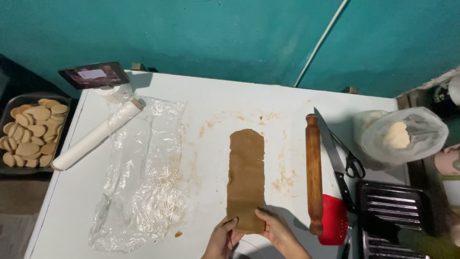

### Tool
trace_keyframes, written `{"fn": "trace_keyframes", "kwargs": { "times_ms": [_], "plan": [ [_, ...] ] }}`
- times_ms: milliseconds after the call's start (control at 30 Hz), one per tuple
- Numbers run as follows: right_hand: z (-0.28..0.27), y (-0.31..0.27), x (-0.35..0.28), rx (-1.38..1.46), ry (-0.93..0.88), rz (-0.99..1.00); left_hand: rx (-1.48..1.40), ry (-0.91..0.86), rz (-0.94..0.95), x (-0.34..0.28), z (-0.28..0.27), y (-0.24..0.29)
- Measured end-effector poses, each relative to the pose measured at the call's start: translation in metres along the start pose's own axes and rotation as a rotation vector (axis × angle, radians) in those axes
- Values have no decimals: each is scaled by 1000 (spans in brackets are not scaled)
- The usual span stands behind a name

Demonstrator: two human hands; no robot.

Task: Rolling out a piece of dough using a wooden rolling pin on a white surface covered in plastic wrap.

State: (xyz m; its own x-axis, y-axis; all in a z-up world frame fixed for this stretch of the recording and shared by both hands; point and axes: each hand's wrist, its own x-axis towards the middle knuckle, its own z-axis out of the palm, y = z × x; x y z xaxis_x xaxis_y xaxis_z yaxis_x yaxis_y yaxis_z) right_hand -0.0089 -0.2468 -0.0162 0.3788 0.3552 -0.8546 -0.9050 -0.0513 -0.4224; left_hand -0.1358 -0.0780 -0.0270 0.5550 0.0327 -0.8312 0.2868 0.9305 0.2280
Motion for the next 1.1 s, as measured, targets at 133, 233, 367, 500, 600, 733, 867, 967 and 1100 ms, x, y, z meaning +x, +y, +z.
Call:
{"fn": "trace_keyframes", "kwargs": {
  "times_ms": [133, 233, 367, 500, 600, 733, 867, 967, 1100],
  "plan": [
    [-5, -2, 11, -50, 16, 62, -14, -12, 0, -7, 12, 4],
    [11, -8, -2, 23, -21, 36, 45, -9, 24, -22, 30, 12],
    [16, -5, -10, 32, -37, -47, 149, -131, 116, -12, 0, -1],
    [7, 4, -7, -127, 36, -230, 614, 47, 488, -25, -40, -6],
    [-10, 5, 5, -229, 83, -305, 894, 281, 699, -76, -44, 27],
    [-33, -1, 7, -569, 182, -279, 1025, 595, 685, -128, -53, 70],
    [32, -35, -55, -1179, 472, -247, 1169, 728, 1074, -146, -98, 91],
    [81, -39, -69, -1422, 721, -812, 1374, 760, 1168, -155, -109, 108],
    [151, -16, -27, -947, 300, -851, 1386, 669, 1150, -148, -117, 118]
  ]
}}
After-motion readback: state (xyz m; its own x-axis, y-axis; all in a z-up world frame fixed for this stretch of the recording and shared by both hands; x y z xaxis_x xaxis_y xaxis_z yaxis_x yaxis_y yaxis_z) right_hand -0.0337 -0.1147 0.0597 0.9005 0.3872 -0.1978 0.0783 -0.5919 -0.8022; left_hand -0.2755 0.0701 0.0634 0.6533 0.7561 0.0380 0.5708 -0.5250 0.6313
